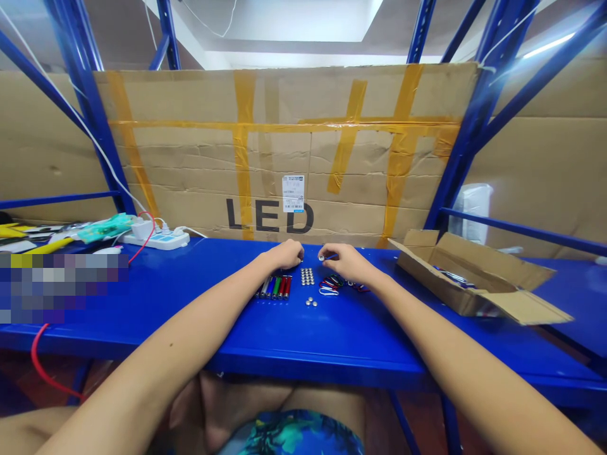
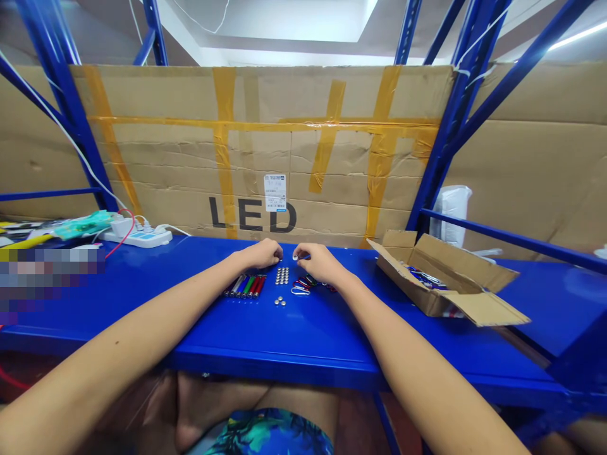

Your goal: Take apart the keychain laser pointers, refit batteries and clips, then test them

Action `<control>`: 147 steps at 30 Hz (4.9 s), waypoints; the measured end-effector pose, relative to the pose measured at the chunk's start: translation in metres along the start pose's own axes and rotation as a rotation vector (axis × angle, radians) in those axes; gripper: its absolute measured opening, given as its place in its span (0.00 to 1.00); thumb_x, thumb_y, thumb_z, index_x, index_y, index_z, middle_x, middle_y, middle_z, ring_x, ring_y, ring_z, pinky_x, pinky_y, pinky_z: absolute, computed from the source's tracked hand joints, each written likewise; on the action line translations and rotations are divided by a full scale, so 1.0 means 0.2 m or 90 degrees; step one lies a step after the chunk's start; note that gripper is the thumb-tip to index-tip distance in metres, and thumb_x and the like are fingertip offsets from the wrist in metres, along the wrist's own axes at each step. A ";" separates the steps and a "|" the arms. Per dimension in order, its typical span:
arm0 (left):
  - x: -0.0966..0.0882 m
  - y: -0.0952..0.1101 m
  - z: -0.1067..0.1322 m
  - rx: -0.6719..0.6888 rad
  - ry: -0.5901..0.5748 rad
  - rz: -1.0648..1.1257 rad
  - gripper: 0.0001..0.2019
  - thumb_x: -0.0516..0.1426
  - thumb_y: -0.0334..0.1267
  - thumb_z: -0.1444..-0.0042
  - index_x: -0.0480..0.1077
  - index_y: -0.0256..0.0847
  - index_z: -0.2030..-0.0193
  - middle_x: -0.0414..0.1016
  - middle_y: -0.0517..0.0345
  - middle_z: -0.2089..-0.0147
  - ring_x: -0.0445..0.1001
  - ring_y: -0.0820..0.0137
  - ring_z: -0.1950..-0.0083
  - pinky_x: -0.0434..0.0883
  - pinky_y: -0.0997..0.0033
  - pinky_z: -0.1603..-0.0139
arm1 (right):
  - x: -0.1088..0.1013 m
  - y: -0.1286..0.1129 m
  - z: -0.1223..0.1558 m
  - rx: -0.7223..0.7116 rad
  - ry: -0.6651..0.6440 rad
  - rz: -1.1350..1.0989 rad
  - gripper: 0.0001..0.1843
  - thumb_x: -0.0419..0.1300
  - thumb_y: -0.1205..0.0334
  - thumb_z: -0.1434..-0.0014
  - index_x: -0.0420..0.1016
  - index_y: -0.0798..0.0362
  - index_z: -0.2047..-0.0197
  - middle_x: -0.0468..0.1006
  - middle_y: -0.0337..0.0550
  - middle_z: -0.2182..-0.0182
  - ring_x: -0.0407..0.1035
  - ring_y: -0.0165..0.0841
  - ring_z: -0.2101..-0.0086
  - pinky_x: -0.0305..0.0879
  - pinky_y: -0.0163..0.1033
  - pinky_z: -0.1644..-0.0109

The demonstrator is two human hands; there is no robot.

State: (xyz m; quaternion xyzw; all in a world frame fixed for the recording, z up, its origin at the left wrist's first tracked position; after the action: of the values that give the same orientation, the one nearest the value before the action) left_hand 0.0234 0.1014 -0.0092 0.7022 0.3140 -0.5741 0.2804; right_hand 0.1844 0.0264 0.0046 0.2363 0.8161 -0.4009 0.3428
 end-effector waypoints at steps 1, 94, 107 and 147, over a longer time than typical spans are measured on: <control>-0.01 0.00 0.00 -0.001 0.002 0.002 0.15 0.54 0.29 0.48 0.78 0.39 0.56 0.80 0.49 0.57 0.77 0.64 0.56 0.70 0.72 0.56 | 0.00 0.00 0.00 0.003 -0.001 0.002 0.09 0.58 0.73 0.48 0.76 0.53 0.65 0.80 0.43 0.64 0.73 0.35 0.60 0.67 0.40 0.54; -0.20 0.27 0.25 0.040 0.235 0.711 0.06 0.58 0.35 0.47 0.71 0.32 0.69 0.71 0.58 0.77 0.68 0.78 0.78 0.64 0.79 0.79 | -0.06 -0.17 0.07 -0.225 0.192 0.069 0.02 0.55 0.64 0.39 0.66 0.52 0.64 0.68 0.45 0.67 0.64 0.36 0.65 0.61 0.40 0.61; -0.23 0.25 0.25 0.072 0.283 0.598 0.08 0.59 0.38 0.49 0.74 0.33 0.69 0.70 0.60 0.76 0.63 0.77 0.74 0.60 0.76 0.72 | -0.06 -0.17 0.07 -0.230 0.129 0.060 0.06 0.49 0.66 0.37 0.65 0.52 0.65 0.70 0.45 0.69 0.64 0.34 0.68 0.60 0.39 0.62; -0.33 0.12 0.23 -0.049 0.479 0.901 0.05 0.55 0.32 0.46 0.66 0.36 0.62 0.75 0.56 0.70 0.78 0.69 0.67 0.74 0.68 0.64 | -0.15 -0.17 0.09 -0.007 -0.172 0.027 0.09 0.60 0.58 0.45 0.78 0.54 0.70 0.78 0.41 0.74 0.67 0.31 0.73 0.61 0.37 0.68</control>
State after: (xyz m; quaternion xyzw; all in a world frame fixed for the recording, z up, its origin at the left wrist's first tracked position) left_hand 0.0025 0.0438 0.0470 0.8712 -0.1126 0.0262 0.4771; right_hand 0.1890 -0.0103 0.0359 0.1955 0.7595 -0.4169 0.4595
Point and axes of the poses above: each hand's wrist, its own z-axis away from the middle knuckle, its own x-axis out of the palm, y = z × x, the point moved 4 cm from there along -z, towards the middle knuckle
